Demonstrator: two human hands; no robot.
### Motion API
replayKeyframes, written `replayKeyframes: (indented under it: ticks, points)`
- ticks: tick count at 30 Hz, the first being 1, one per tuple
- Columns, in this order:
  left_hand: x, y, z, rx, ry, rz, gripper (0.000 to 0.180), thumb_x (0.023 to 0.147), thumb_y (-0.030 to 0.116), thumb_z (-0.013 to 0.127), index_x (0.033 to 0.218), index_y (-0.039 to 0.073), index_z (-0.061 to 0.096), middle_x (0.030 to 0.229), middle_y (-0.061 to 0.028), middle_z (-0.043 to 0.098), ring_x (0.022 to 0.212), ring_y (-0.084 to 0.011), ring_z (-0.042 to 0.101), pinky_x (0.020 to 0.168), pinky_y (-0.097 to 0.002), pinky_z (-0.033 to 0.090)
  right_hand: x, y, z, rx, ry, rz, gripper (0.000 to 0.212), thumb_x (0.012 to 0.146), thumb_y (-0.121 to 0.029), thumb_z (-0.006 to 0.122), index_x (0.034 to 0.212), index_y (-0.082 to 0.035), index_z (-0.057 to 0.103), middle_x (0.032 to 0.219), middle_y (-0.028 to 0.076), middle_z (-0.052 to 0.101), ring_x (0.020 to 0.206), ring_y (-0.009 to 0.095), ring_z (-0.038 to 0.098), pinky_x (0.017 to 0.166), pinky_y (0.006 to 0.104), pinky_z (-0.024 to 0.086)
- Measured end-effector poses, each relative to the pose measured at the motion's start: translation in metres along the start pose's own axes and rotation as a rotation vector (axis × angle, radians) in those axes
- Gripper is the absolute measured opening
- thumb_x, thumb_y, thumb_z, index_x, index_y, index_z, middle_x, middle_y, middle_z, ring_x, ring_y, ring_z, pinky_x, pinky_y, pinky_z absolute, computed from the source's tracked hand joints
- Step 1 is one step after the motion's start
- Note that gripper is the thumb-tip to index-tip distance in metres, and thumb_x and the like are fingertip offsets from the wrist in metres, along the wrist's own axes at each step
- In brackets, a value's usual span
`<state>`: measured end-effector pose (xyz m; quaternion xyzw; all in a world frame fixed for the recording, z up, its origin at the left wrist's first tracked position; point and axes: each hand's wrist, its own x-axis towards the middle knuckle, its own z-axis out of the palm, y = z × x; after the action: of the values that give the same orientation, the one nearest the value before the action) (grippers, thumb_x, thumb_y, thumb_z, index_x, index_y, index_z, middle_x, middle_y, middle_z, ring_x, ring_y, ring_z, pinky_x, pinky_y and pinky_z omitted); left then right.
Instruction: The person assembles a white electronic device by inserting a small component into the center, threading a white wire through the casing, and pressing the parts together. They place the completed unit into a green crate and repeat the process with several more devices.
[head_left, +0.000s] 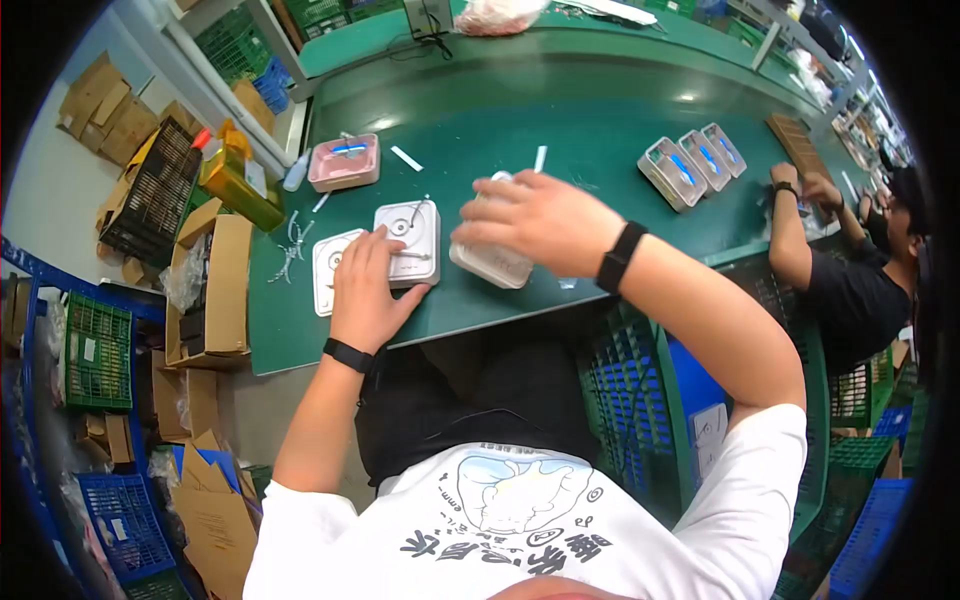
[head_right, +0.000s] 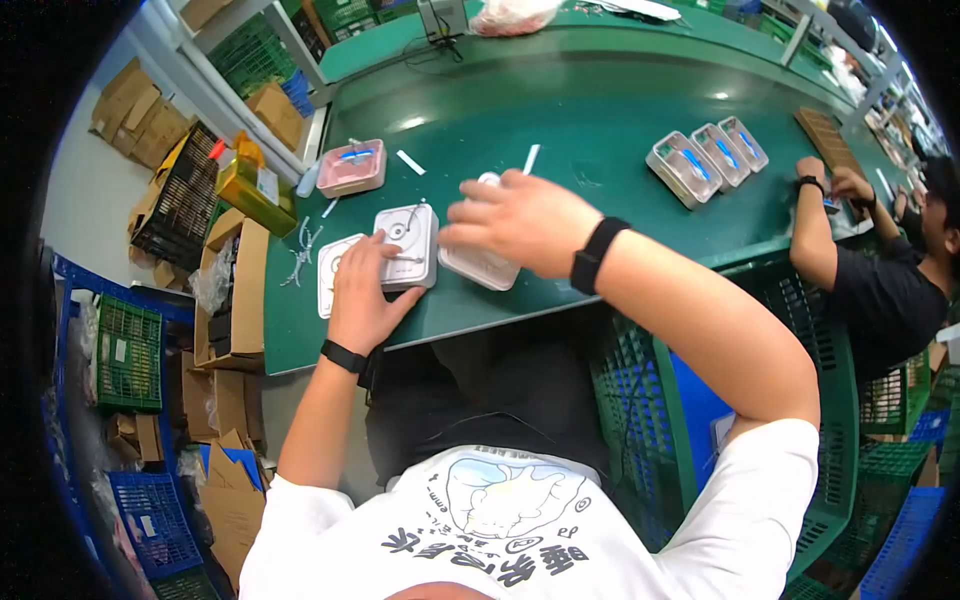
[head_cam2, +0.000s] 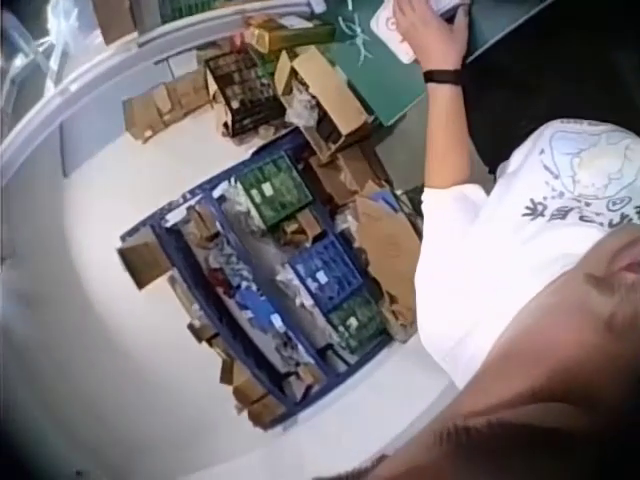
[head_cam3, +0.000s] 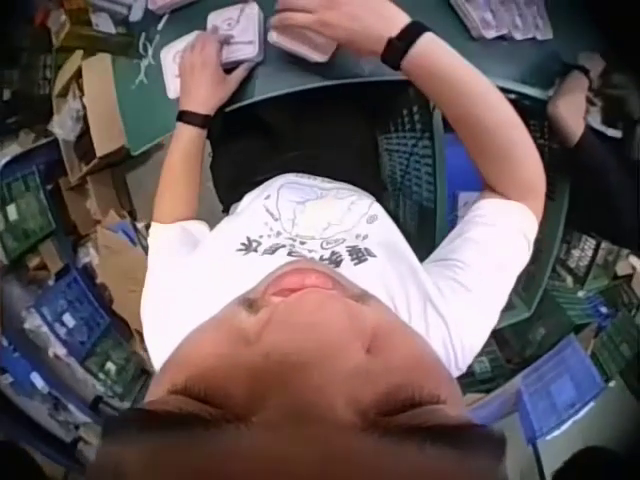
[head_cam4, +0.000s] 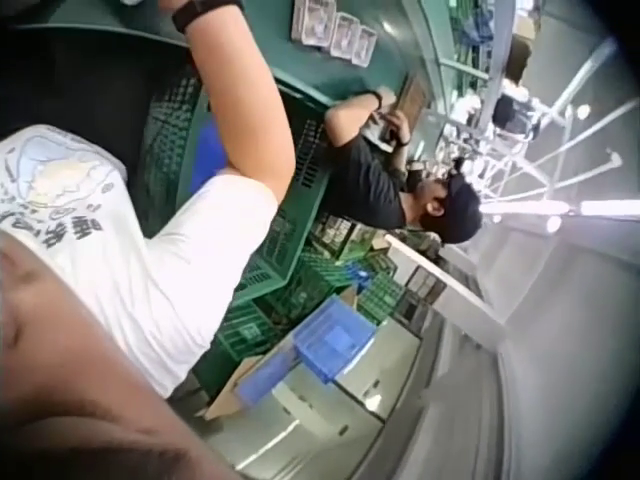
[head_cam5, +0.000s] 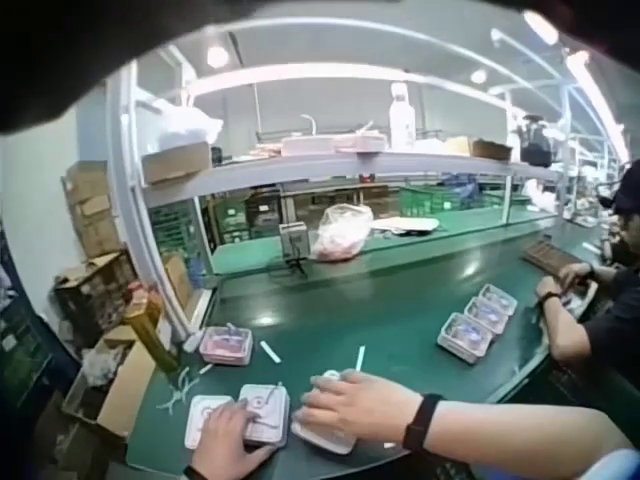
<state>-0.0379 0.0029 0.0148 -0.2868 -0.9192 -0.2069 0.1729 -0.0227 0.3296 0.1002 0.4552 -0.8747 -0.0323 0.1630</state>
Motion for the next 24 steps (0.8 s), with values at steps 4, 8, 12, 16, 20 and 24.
replayKeyframes:
  ticks: [4,8,12,16,20,24]
  points:
    - [-0.005,0.0,-0.004,-0.046,0.003,-0.023,0.066,0.076,0.025,0.099,0.131,0.009,0.067,0.157,-0.0218,0.061,0.145,-0.0465,0.055,0.122,-0.057,0.043,0.027,-0.007,0.028,0.012,-0.062,-0.092,0.057,0.095,-0.011,0.071,0.149,-0.026,0.062,0.156,0.006,0.063,0.148,0.031,0.059,0.117,0.0453,0.052]
    - [-0.008,-0.005,-0.009,-0.035,0.003,-0.046,0.065,0.079,0.025,0.096,0.134,0.008,0.067,0.157,-0.0224,0.061,0.147,-0.0468,0.054,0.122,-0.0566,0.043,0.002,-0.019,-0.005,-0.024,0.14,0.11,0.052,0.093,-0.006,0.072,0.143,-0.019,0.065,0.156,0.008,0.064,0.142,0.033,0.064,0.115,0.047,0.054]
    - [-0.002,0.007,-0.005,-0.056,-0.02,0.018,0.068,0.085,0.027,0.09,0.146,0.009,0.064,0.161,-0.0233,0.057,0.15,-0.0476,0.051,0.126,-0.0588,0.037,-0.135,-0.04,-0.078,0.052,0.351,0.602,0.028,0.085,0.012,0.068,0.107,-0.005,0.074,0.126,0.015,0.075,0.112,0.035,0.073,0.097,0.0443,0.059]
    - [0.003,0.028,-0.016,0.029,-0.092,0.151,0.08,0.088,0.032,0.087,0.159,0.012,0.059,0.171,-0.0217,0.05,0.157,-0.0466,0.045,0.131,-0.0624,0.025,-0.316,-0.092,-0.085,0.059,0.343,1.175,0.013,0.093,0.008,0.064,0.098,-0.001,0.071,0.099,0.014,0.075,0.091,0.028,0.072,0.081,0.0375,0.057]
    - [0.004,0.019,-0.01,0.088,-0.199,0.232,0.08,0.089,0.025,0.086,0.163,0.013,0.057,0.174,-0.021,0.048,0.159,-0.045,0.043,0.133,-0.0615,0.025,-0.493,-0.161,-0.026,0.4,0.022,1.809,0.012,0.093,-0.007,0.07,0.104,-0.003,0.074,0.094,0.015,0.076,0.09,0.027,0.074,0.079,0.0377,0.059]
    - [0.014,0.031,0.014,-0.047,-0.267,0.23,0.079,0.089,0.018,0.085,0.163,0.01,0.056,0.173,-0.0212,0.047,0.158,-0.0453,0.043,0.133,-0.0584,0.028,-0.646,-0.286,0.041,0.387,-0.857,2.095,0.041,0.083,-0.03,0.082,0.113,-0.001,0.078,0.113,0.021,0.08,0.11,0.039,0.077,0.098,0.0461,0.062]
